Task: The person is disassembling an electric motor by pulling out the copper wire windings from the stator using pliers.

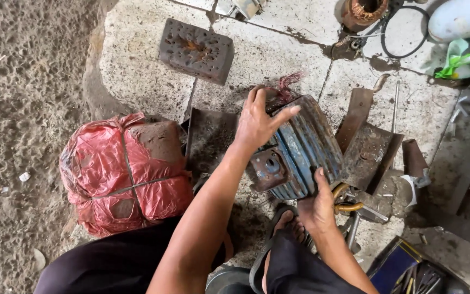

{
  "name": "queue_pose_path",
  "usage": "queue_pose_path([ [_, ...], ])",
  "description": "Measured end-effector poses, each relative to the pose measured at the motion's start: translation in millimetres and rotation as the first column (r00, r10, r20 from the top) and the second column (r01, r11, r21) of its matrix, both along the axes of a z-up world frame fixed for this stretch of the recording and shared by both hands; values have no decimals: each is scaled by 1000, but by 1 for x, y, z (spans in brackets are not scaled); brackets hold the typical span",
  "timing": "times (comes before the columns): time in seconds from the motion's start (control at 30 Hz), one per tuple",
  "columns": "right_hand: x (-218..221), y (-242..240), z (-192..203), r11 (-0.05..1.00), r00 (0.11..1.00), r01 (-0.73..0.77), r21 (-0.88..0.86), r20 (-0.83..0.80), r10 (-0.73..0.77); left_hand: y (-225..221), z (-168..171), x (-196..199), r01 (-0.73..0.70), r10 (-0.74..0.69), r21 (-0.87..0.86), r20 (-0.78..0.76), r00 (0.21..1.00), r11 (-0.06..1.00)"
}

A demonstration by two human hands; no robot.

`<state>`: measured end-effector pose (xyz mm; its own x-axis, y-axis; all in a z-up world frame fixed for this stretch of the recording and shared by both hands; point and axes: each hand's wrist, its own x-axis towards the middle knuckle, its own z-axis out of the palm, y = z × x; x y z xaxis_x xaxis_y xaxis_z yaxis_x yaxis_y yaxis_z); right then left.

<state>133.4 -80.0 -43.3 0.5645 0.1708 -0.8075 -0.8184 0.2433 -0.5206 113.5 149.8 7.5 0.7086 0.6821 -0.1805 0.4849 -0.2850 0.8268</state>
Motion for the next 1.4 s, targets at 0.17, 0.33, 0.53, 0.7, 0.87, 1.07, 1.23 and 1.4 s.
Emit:
queue_pose_path([
  [0.17, -2, 20, 13, 993, 995, 98, 66, -11, -98, 9, -41, -16, -252, 350, -298, 347, 870, 921],
  [0.33, 13, 25, 25, 992, 993, 109, 66, -44, -106, -23, -8, -48, -486, 553, -266, 329, 766, 832],
  [0.53, 46, 23, 34, 998, 997, 60, 21, -54, -59, -39, -24, -45, -340, 416, -265, 329, 848, 902],
  [0.7, 56, 39, 65, 1000, 1000, 27, 11, -10, -27, -39, 1, -26, -158, 168, -161, 54, 984, 974],
  [0.87, 21, -40, -81, 997, 982, -74, 26, 178, 68, -29, -2, -20, -146, 144, -90, -25, 989, 985],
  [1.07, 32, -29, -64, 997, 977, 19, 75, 212, -34, -25, -23, -28, -176, 183, -62, 142, 973, 982],
  [1.23, 54, -7, -22, 989, 995, 64, 136, 61, -73, -40, -62, -30, -216, 213, -13, 233, 949, 976],
  [1.4, 50, 42, 44, 989, 989, 148, 15, -18, -148, -52, -81, -18, -392, 370, 65, 220, 903, 918],
])
